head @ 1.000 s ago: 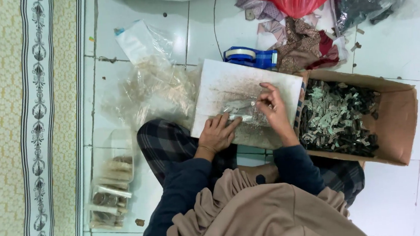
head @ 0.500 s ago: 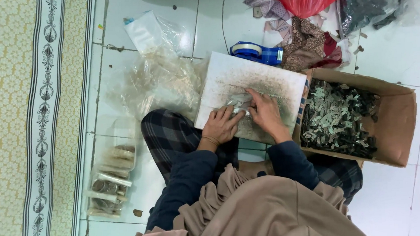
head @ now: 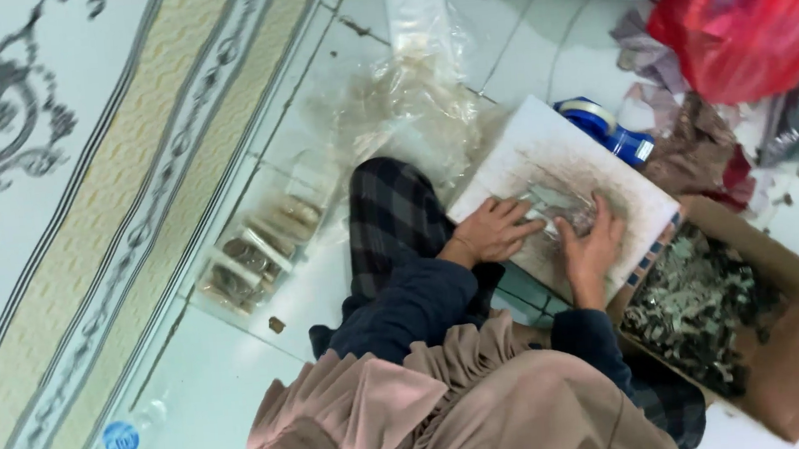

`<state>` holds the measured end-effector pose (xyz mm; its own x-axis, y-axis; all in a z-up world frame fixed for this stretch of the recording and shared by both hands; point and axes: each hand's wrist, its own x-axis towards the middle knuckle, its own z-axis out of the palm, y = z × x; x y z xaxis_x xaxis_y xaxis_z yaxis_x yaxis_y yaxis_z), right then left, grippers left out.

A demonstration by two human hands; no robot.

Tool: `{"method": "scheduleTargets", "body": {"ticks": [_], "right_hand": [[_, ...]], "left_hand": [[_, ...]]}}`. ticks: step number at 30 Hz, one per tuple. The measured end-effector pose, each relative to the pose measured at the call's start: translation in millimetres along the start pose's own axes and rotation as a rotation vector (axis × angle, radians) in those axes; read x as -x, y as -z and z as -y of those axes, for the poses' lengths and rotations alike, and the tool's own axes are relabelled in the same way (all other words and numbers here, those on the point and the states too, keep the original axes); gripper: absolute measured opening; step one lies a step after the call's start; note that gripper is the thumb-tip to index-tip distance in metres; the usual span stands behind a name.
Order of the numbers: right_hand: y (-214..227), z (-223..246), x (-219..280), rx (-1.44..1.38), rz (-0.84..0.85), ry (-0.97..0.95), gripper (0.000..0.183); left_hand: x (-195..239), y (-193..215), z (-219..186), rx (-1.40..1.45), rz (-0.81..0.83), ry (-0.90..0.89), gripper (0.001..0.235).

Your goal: The person places small metal components into plastic bags and seals them.

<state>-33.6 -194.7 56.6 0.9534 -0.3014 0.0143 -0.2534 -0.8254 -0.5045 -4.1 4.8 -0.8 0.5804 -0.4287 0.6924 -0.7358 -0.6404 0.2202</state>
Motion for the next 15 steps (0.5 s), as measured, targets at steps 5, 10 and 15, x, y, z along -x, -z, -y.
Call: {"method": "scheduleTargets", "body": {"ticks": [5, 10, 15], "right_hand": [[-45.3, -50.1, 29.9, 0.137, -0.275, 0.415, 0.043], [-34.8, -35.9, 31.4, 0.349, -0.308, 0.576, 0.025], [-41.4, -46.9, 11.6, 0.412, -0.248, 0.647, 0.018]], "left_hand": [[13.4, -17.3, -0.2, -0.022, -0.089, 0.043, 0.039], [13.2, -33.5, -2.2, -0.012, -0.138, 0.069, 0.037], [10.9, -61.3, -4.3, 0.046, -0.029, 0.22, 0.018]]}}
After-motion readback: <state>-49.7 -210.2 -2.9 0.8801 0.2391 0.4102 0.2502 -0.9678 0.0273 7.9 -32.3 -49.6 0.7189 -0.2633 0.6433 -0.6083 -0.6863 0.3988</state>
